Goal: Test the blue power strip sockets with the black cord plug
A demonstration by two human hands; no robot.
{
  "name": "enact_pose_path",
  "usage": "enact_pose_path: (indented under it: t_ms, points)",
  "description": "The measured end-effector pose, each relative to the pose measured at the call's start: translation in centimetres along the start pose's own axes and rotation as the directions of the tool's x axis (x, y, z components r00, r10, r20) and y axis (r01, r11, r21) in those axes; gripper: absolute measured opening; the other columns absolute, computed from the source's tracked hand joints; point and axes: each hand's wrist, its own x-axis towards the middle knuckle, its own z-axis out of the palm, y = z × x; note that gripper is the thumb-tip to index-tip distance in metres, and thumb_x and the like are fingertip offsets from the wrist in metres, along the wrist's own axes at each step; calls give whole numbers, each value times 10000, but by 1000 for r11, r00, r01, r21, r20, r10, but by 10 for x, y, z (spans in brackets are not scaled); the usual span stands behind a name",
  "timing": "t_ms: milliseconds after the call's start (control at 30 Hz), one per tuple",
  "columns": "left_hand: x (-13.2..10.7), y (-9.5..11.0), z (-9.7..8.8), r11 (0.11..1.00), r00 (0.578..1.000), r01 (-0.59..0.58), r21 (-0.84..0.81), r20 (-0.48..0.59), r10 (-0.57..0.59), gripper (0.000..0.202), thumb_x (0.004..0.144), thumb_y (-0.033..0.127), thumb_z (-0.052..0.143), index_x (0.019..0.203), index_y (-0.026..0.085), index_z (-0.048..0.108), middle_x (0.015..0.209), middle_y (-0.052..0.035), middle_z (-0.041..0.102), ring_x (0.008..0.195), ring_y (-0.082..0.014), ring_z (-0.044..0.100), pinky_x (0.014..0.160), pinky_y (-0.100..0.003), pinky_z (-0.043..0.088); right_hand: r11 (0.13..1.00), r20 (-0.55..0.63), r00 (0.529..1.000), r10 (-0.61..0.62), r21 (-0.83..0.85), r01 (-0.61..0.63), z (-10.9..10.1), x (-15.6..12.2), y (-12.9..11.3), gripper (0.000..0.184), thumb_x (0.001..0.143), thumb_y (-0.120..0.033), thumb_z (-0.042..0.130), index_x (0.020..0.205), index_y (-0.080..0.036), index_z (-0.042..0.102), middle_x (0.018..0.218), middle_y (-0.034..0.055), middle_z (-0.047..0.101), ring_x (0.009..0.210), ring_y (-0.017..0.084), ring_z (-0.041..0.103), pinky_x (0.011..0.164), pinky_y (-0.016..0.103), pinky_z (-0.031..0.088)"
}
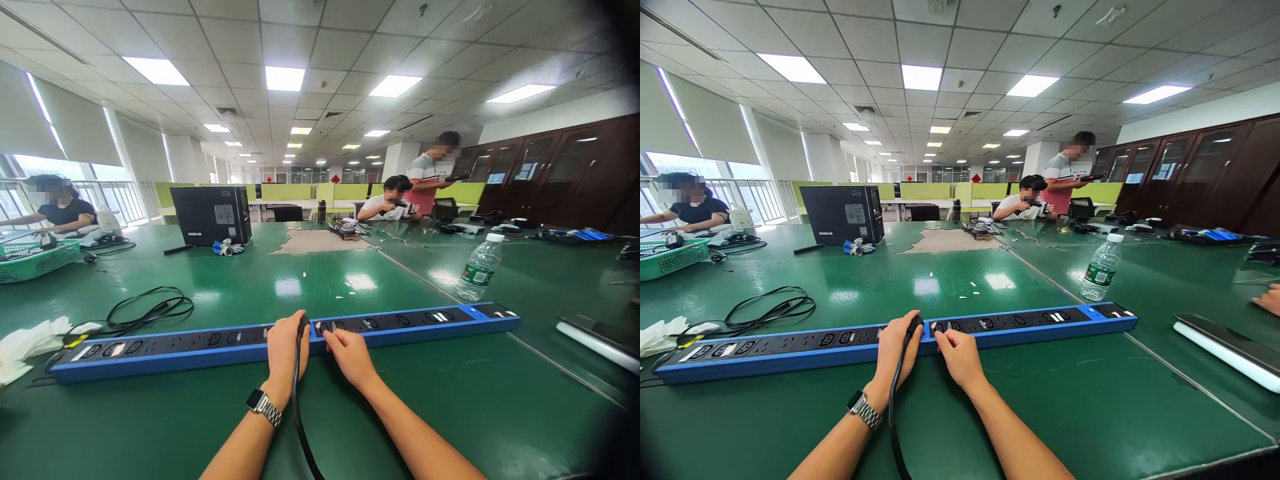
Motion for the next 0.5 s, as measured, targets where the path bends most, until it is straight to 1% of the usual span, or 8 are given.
enact_pose_path:
  t_ms: [100,200,267,333,400,467,500]
  points:
    - [2,5,0,998,998,-52,40,25,51,316,912,229,473,1205,207,587,1110,-86,677,1043,-229,591,907,-385,454,1000,-1,1000,-19,-4,19,1,0,0,462,832,-507,497,506,-182,534,456,-32,441,484,110,406,516,244,302]
    - [2,6,1,994,996,-59,95,69,53,327,898,188,472,1202,221,590,1086,-79,674,1042,-230,575,903,-396,439,1000,-4,1000,-27,-4,27,2,0,-2,462,829,-505,500,504,-178,527,460,-35,433,487,105,397,509,241,298]
    - [0,3,2,994,995,-67,90,81,59,343,894,173,468,1212,230,584,1085,-71,674,1050,-230,569,916,-406,429,1000,-8,1000,-19,11,19,2,-1,-3,470,828,-520,505,507,-178,522,460,-36,430,483,103,396,499,239,299]
    - [-2,-1,4,995,995,-83,54,67,79,370,884,156,468,1229,238,576,1090,-65,675,1058,-229,570,927,-409,430,998,-1,1000,2,61,-2,2,-2,-4,493,830,-559,499,514,-182,520,446,-38,425,461,100,392,480,238,303]
    - [-3,-5,7,996,996,-87,2,26,87,396,866,134,477,1237,236,571,1097,-66,678,1056,-228,581,930,-406,440,989,42,998,37,142,-43,3,-3,-4,524,823,-618,486,528,-186,525,419,-43,417,422,94,379,448,235,299]
    - [-4,-8,10,996,998,-61,-59,-36,59,388,854,130,492,1221,230,575,1095,-67,682,1038,-225,599,922,-400,456,966,144,986,86,229,-118,5,-4,-6,557,799,-685,475,556,-187,537,398,-48,425,368,84,356,402,229,274]
    - [-4,-9,11,995,997,-42,-95,-69,35,366,855,144,503,1203,226,580,1091,-67,683,1024,-223,608,911,-395,466,951,209,972,108,265,-163,6,-4,-6,574,777,-718,479,574,-185,545,396,-48,441,344,78,347,380,224,257]
